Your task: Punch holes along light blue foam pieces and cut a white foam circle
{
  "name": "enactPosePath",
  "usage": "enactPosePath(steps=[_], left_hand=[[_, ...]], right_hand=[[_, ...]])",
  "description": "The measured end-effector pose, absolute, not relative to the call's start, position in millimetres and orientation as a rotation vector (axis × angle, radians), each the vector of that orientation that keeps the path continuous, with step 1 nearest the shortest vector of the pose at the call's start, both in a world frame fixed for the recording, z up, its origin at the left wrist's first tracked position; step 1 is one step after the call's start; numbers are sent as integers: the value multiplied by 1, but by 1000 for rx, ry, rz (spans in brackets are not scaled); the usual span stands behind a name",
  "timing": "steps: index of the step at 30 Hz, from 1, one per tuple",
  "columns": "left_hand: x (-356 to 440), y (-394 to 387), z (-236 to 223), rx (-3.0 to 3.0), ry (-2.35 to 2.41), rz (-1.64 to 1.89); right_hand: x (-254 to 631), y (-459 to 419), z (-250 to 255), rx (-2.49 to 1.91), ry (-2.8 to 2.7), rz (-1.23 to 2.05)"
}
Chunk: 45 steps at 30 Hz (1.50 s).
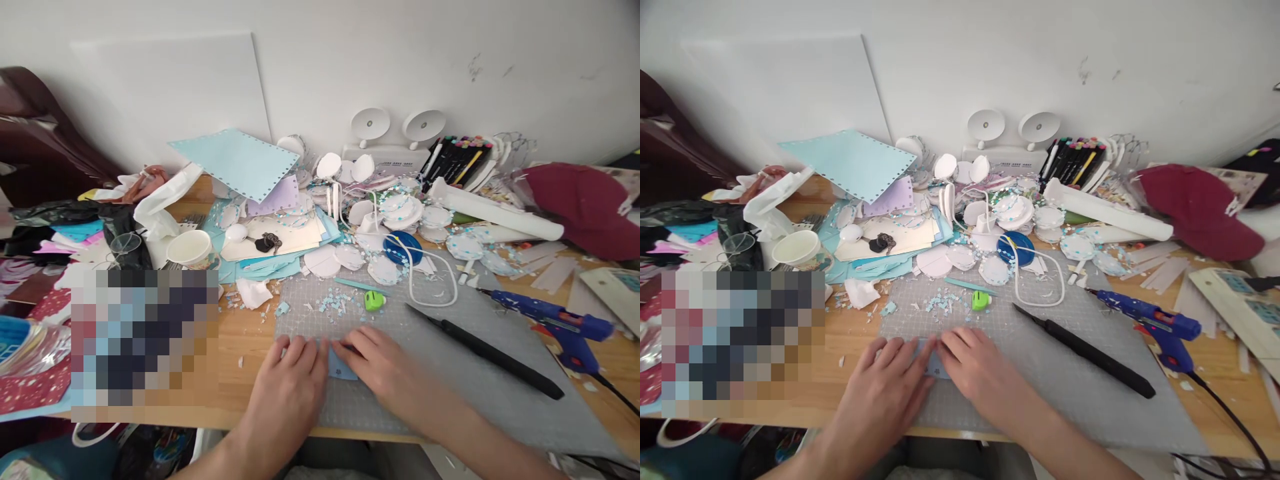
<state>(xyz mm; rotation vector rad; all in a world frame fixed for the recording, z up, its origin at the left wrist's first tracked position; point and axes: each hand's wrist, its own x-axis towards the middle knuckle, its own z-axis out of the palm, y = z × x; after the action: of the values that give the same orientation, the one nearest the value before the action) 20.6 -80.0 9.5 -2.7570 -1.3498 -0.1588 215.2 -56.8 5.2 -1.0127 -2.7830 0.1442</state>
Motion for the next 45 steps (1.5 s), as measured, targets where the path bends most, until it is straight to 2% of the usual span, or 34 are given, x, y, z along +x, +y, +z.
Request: enactPosePath(steps=[4, 10, 17, 19, 24, 27, 34, 39, 45], left_hand=[[30, -94, 0, -2661, -1491, -301], [25, -107, -3, -2630, -1577, -408], [19, -110, 0, -2672, -1658, -422], [15, -108, 1, -2721, -1631, -418], [2, -101, -2, -2925, -1402, -372], [-5, -97, -6, -3012, -1283, -349], [-12, -99, -4, -3040, -1322, -328], [-14, -99, -6, -3034, -1330, -304], [-11, -98, -10, -2958, -1398, -314]], right_hand=[[224, -69, -3, -988, -2693, 170], [238, -88, 2, -1192, -2561, 358], [236, -110, 8, -1089, -2540, 487], [253, -112, 8, -1177, -2464, 341], [331, -102, -7, -1718, -2103, -283], [368, -96, -23, -1906, -2167, -396], [375, -104, -21, -1721, -2250, -129], [337, -128, 0, -1555, -2413, 154], [288, -140, 0, -1457, -2657, 355]])
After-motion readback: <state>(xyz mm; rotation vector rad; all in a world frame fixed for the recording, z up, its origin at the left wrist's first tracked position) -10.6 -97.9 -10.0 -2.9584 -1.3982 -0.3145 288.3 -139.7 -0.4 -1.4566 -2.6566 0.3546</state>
